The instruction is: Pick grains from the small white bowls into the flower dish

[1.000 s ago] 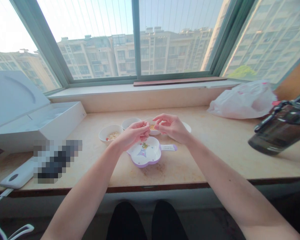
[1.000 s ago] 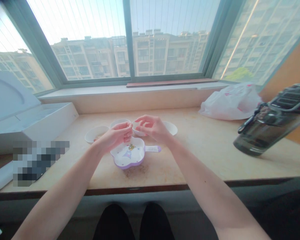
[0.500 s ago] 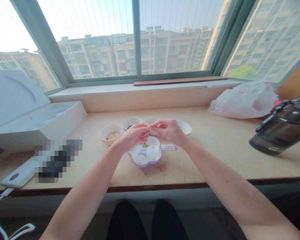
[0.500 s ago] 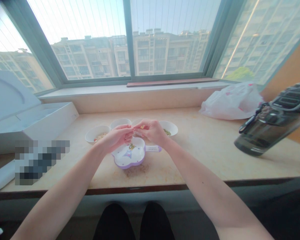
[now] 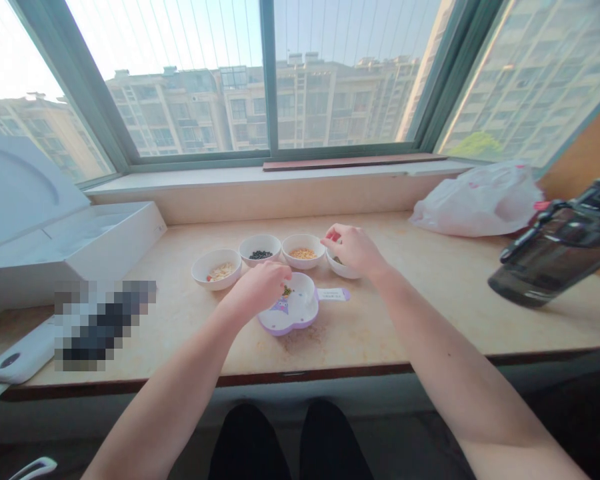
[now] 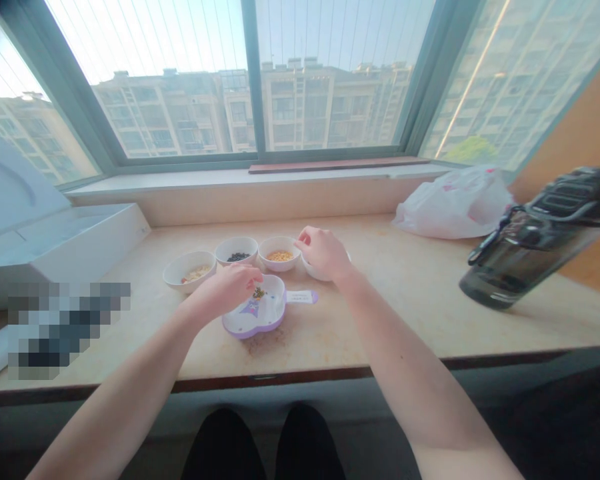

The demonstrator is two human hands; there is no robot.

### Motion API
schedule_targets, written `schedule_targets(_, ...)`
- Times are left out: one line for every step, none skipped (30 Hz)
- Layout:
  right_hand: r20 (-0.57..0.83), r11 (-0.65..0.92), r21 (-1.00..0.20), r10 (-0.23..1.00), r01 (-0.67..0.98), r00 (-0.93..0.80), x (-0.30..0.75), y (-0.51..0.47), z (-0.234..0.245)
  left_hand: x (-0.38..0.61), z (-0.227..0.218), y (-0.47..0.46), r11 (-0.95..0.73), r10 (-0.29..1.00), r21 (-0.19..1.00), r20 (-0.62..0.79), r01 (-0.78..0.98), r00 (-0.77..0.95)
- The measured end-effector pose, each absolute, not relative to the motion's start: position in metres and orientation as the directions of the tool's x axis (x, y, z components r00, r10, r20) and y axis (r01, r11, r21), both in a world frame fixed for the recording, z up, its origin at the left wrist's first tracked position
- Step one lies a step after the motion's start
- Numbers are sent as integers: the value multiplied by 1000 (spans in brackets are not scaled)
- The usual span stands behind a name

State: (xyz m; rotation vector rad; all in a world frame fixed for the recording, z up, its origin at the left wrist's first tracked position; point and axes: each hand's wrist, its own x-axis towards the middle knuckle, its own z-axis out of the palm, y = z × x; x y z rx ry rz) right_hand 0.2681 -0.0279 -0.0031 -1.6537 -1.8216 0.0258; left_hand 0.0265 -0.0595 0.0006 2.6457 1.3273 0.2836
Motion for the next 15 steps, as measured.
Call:
schedule_targets(432,134,-399,900,907,57,273,-26,-2,27,-2,-60,-603,795,196,69,773,602)
schedule_targets(407,76,-365,910,928,86,277,-25,-1,27,-4,-60,-614,786,172,51,770,616)
schedule_targets(379,23,-337,919,941,113,281,-25,0,27,-7,-59,-625,778,154,41,765,627)
schedule_targets(347,-24,-312,928,950,138,285,-24,0,27,-9,-59,-634,771,139,38,761,635)
schedule_targets(312,-63,-290,937,955,157,287,-24,1,27,-11,-59,-638,768,126,38,760,639)
schedule_targets(277,-92,-272,946,958,169,290,-24,1,27,-13,-58,-641,766,115,37,759,641)
schedule_targets(246,-111,-257,953,960,176,291,-24,1,27,-14,-58,-643,765,105,36,758,643)
schedule_targets(220,-121,-248,959,961,178,292,-24,2,28,-15,-58,-644,764,97,36,759,644)
schedule_targets(199,-125,-244,964,962,175,293,-24,2,28,-16,-57,-645,763,91,37,759,645)
schedule_targets(182,-126,-244,968,962,173,292,-24,2,28,-16,-57,-646,763,86,38,758,646)
schedule_targets(170,-127,-246,970,961,172,292,-24,2,28,-17,-57,-647,762,80,38,758,647)
schedule_targets(159,-129,-247,972,960,172,291,-25,2,29,-17,-57,-647,762,75,38,759,646)
schedule_targets(148,-132,-248,974,960,172,290,-25,3,29,-17,-57,-646,763,70,37,760,645)
schedule_targets(138,-134,-247,975,960,172,289,-26,4,30,-17,-57,-644,765,65,36,762,643)
schedule_targets(128,-136,-245,977,960,171,288,-26,4,31,-17,-57,-642,766,61,38,764,641)
